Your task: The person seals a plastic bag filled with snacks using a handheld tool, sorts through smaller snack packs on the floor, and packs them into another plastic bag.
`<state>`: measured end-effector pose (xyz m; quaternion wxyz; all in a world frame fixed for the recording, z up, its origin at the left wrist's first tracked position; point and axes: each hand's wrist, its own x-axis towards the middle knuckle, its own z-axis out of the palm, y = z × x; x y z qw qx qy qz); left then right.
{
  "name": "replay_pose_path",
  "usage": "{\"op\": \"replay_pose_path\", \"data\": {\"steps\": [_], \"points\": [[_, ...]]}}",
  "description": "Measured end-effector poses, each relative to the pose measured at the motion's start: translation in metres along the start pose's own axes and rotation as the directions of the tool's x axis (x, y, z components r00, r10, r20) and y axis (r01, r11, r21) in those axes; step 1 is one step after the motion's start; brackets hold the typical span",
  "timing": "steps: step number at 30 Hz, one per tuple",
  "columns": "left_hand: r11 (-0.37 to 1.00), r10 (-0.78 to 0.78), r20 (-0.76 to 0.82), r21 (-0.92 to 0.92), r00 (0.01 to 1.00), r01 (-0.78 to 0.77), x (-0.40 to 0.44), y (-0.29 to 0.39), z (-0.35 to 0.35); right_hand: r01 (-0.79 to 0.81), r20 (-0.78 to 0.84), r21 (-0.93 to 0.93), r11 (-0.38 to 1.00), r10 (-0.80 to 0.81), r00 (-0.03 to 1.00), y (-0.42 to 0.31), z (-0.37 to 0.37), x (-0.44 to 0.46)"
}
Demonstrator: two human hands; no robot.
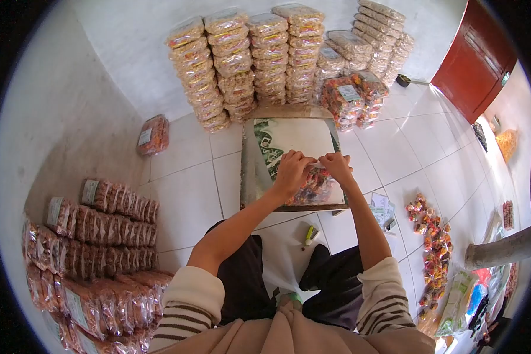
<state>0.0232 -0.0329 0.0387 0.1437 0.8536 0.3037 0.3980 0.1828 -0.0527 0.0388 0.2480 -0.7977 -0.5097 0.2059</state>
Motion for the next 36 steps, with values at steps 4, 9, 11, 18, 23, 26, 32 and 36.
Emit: {"op": "replay_pose_path", "data": {"steps": [4,9,11,18,23,26,32,36], "points": [[0.998,0.014,-0.037,0.057,0.999,-0.012,-0.001,0.001,0.002,0.258,-0.21,0.023,0.966,-0.247,0.946,-0.003,-0.009,-0.01],[0.995,-0.012,-0.04,0.094,0.999,0.016,0.0,-0.003,0.003,0.635,-0.075,-0.113,0.764,-0.644,0.761,-0.004,-0.024,-0.02],[0.995,-0.022,-0.022,0.094,1.0,0.024,0.0,-0.003,0.003,0.653,-0.055,-0.153,0.741,-0.666,0.744,0.004,-0.02,-0.018],[0.981,0.015,-0.056,0.196,0.998,-0.004,0.017,-0.006,-0.003,0.638,-0.274,-0.486,0.597,-0.798,0.537,-0.01,-0.02,-0.016],[0.967,0.085,-0.024,0.242,0.996,-0.077,0.014,-0.009,0.0,0.654,-0.255,-0.391,0.648,-0.759,0.599,-0.001,-0.018,-0.017],[0.984,0.061,0.015,0.166,0.998,-0.063,0.01,-0.007,-0.003,0.685,-0.219,-0.29,0.669,-0.743,0.633,0.006,-0.019,-0.019],[0.997,0.012,0.064,0.07,0.998,-0.016,0.002,-0.007,0.0,0.619,-0.137,-0.055,0.784,-0.62,0.773,0.017,-0.008,-0.014],[0.994,-0.101,0.012,0.035,0.995,0.101,-0.005,-0.003,0.005,0.537,-0.193,-0.217,0.815,-0.575,0.795,0.014,0.005,-0.022]]}}
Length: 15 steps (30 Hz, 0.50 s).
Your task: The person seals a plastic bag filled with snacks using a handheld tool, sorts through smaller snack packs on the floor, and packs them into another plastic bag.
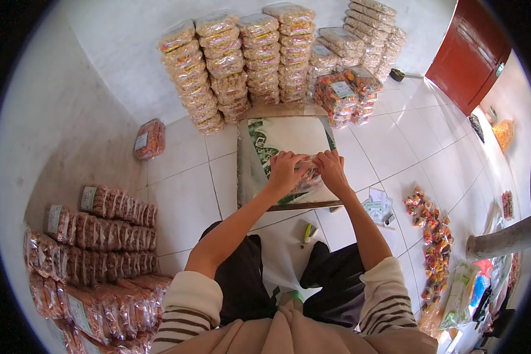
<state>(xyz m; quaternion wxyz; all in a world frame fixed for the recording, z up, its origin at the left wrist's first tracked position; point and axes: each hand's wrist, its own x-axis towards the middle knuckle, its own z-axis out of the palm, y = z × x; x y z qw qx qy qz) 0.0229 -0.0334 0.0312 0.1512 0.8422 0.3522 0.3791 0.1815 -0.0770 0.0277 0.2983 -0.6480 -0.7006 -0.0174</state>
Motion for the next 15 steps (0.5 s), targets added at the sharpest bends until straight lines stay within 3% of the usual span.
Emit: {"op": "replay_pose_path", "data": {"steps": [1,4,8,11,13,15], "points": [[0.992,-0.098,0.023,-0.074,0.995,0.1,0.0,0.0,0.0,-0.003,-0.036,0.007,1.0,0.003,0.999,-0.002,0.002,-0.001],[0.985,-0.164,0.048,-0.053,0.985,0.167,0.004,0.002,-0.003,-0.087,-0.048,-0.001,0.996,0.087,0.995,-0.005,0.006,0.0],[0.982,-0.156,0.047,-0.103,0.987,0.16,0.008,0.002,-0.003,-0.206,0.03,0.023,0.978,0.205,0.978,-0.009,0.007,0.001],[0.974,-0.112,-0.039,-0.204,0.993,0.101,0.018,-0.006,0.006,-0.33,0.106,0.078,0.941,0.322,0.941,-0.011,0.006,0.007],[0.992,-0.008,-0.158,-0.126,0.987,-0.012,0.028,-0.007,0.007,-0.305,-0.073,0.044,0.951,0.307,0.949,-0.009,0.013,0.015],[0.994,-0.017,-0.164,-0.112,0.986,-0.002,0.036,-0.01,0.005,-0.258,-0.152,0.008,0.966,0.256,0.955,-0.009,0.016,0.023]]}}
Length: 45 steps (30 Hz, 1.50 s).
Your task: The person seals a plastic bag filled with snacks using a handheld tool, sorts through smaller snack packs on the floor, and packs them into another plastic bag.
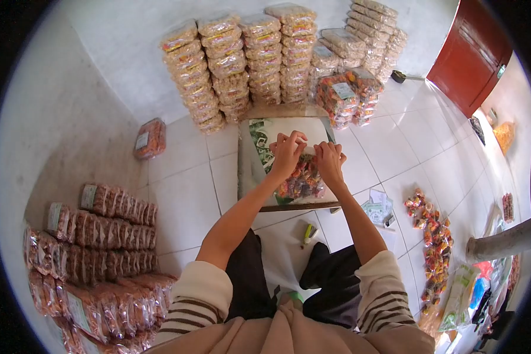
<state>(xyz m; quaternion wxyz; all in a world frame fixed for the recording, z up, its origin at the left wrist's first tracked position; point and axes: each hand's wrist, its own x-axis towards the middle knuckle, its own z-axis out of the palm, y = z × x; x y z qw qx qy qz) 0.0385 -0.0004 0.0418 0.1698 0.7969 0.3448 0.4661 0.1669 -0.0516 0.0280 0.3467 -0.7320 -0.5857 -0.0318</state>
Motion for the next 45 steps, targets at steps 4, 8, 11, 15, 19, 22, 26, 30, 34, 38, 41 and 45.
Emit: {"op": "replay_pose_path", "data": {"steps": [4,8,11,15,19,22,26,30,34,38,41,45], "points": [[0.998,0.062,0.054,-0.004,0.997,-0.062,0.002,-0.005,-0.006,0.139,-0.107,-0.089,0.986,-0.149,0.983,-0.003,-0.007,0.0],[0.998,0.036,0.212,0.042,0.977,-0.046,-0.013,0.002,-0.013,0.096,0.042,-0.022,0.995,-0.095,0.995,0.005,-0.017,-0.014],[0.991,-0.136,0.286,0.041,0.949,0.13,-0.02,0.015,-0.02,-0.084,0.238,0.016,0.996,0.078,0.968,0.003,-0.018,-0.016],[0.988,-0.153,0.279,0.035,0.948,0.15,-0.029,0.008,-0.019,-0.019,0.19,0.027,0.999,0.014,0.982,-0.008,-0.022,-0.026],[0.977,-0.19,0.299,-0.031,0.935,0.209,-0.029,-0.005,-0.012,0.351,-0.021,0.074,0.933,-0.351,0.936,-0.018,-0.045,-0.026],[0.954,-0.247,0.34,-0.08,0.907,0.289,-0.026,-0.014,-0.009,0.531,0.119,0.151,0.834,-0.549,0.827,-0.016,-0.052,-0.029],[0.919,-0.372,0.344,0.265,0.862,0.291,-0.022,-0.001,-0.018,0.585,0.103,0.112,0.803,-0.595,0.797,-0.009,-0.044,-0.031],[0.957,-0.242,0.434,0.252,0.868,0.141,-0.021,-0.04,-0.01,0.598,0.096,0.126,0.792,-0.609,0.787,-0.008,-0.04,-0.031],[0.872,-0.46,0.522,0.416,0.718,0.257,-0.011,-0.012,-0.029,0.609,0.081,0.142,0.78,-0.623,0.778,-0.004,-0.036,-0.031],[0.865,-0.482,0.523,0.411,0.703,0.287,-0.01,0.003,-0.038,0.59,0.084,0.176,0.788,-0.61,0.788,-0.004,-0.035,-0.031],[0.882,-0.463,0.575,0.377,0.675,0.284,-0.01,0.005,-0.043,0.595,0.078,0.197,0.779,-0.618,0.783,-0.003,-0.036,-0.032],[0.904,-0.335,0.528,0.414,0.78,0.107,-0.019,0.012,-0.043,0.605,0.06,0.208,0.768,-0.628,0.776,-0.003,-0.036,-0.033]]}}
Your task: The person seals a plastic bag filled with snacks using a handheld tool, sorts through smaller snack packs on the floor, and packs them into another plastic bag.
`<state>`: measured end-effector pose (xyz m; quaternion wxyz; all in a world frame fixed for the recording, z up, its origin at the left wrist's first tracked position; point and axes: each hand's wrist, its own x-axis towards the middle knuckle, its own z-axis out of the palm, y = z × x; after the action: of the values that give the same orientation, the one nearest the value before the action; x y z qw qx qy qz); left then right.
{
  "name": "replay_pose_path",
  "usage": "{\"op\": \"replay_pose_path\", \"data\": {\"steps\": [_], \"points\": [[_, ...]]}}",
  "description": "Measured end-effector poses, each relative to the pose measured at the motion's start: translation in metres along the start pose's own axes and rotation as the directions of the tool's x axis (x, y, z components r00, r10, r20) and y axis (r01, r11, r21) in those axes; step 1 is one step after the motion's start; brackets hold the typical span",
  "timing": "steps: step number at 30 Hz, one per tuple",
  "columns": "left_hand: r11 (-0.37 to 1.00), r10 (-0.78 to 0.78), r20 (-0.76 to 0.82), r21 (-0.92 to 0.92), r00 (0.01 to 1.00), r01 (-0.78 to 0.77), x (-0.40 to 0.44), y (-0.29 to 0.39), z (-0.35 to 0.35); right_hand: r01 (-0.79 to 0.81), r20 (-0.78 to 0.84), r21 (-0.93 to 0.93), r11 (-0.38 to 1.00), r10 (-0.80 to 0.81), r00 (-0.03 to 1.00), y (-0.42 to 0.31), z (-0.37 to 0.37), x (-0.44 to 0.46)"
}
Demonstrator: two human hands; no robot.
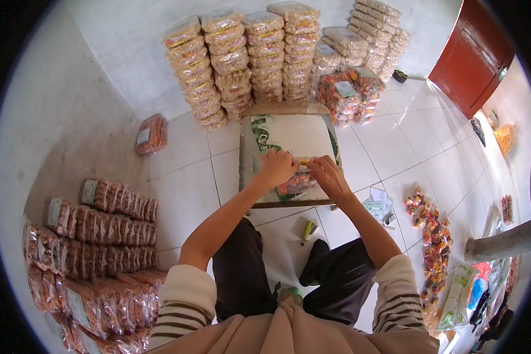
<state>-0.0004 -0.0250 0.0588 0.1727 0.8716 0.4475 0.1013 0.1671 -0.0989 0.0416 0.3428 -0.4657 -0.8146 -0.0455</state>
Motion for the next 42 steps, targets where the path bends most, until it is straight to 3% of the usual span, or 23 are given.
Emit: {"op": "replay_pose_path", "data": {"steps": [1,2,3,4,8,11,17,19,26,31,35,37,42], "points": [[0.988,0.127,-0.17,0.108,0.977,-0.11,-0.003,0.0,0.007,-0.001,0.004,-0.011,1.0,0.001,1.0,0.0,-0.001,0.0],[0.988,0.128,-0.172,0.109,0.977,-0.11,-0.006,0.0,0.013,0.0,0.003,-0.012,1.0,0.0,1.0,0.0,-0.002,0.0],[0.937,0.35,-0.271,0.089,0.897,-0.339,-0.01,0.002,0.015,0.001,0.016,-0.032,1.0,-0.001,1.0,0.001,-0.003,0.0],[0.831,0.541,-0.369,0.093,0.756,-0.549,-0.012,0.002,0.016,0.002,0.028,-0.051,0.999,-0.001,1.0,0.002,-0.003,0.0],[0.852,0.523,-0.349,0.181,0.778,-0.492,-0.017,-0.002,0.016,0.042,0.022,-0.036,0.998,-0.041,0.999,0.003,0.0,-0.002],[0.817,0.576,-0.266,0.17,0.773,-0.551,-0.018,-0.005,0.007,0.097,0.004,-0.089,0.991,-0.097,0.995,0.005,-0.001,-0.001],[0.829,0.553,-0.321,0.12,0.769,-0.546,-0.022,-0.006,0.006,0.111,0.053,-0.107,0.988,-0.106,0.993,0.007,-0.002,-0.003],[0.787,0.6,-0.408,0.147,0.688,-0.599,-0.016,-0.012,0.014,0.102,0.066,-0.138,0.985,-0.093,0.993,0.007,-0.003,-0.004],[0.795,0.598,-0.373,0.162,0.709,-0.585,-0.008,-0.021,0.022,0.13,0.06,-0.143,0.981,-0.122,0.991,0.007,-0.005,-0.003],[0.834,0.482,-0.253,-0.159,0.839,-0.528,-0.001,-0.02,0.02,-0.093,0.168,-0.077,0.993,0.104,0.98,0.008,-0.012,0.001],[0.889,0.371,-0.228,-0.194,0.9,-0.415,0.003,-0.025,0.03,-0.235,0.111,-0.139,0.962,0.251,0.962,0.013,-0.001,-0.004],[0.936,0.24,-0.111,-0.235,0.964,-0.26,0.005,-0.029,0.032,-0.317,0.121,-0.132,0.939,0.333,0.935,0.014,0.002,-0.003],[0.948,0.263,-0.216,-0.124,0.94,-0.293,-0.001,-0.018,0.028,-0.389,0.109,-0.18,0.903,0.412,0.905,0.017,0.011,-0.004]]}}
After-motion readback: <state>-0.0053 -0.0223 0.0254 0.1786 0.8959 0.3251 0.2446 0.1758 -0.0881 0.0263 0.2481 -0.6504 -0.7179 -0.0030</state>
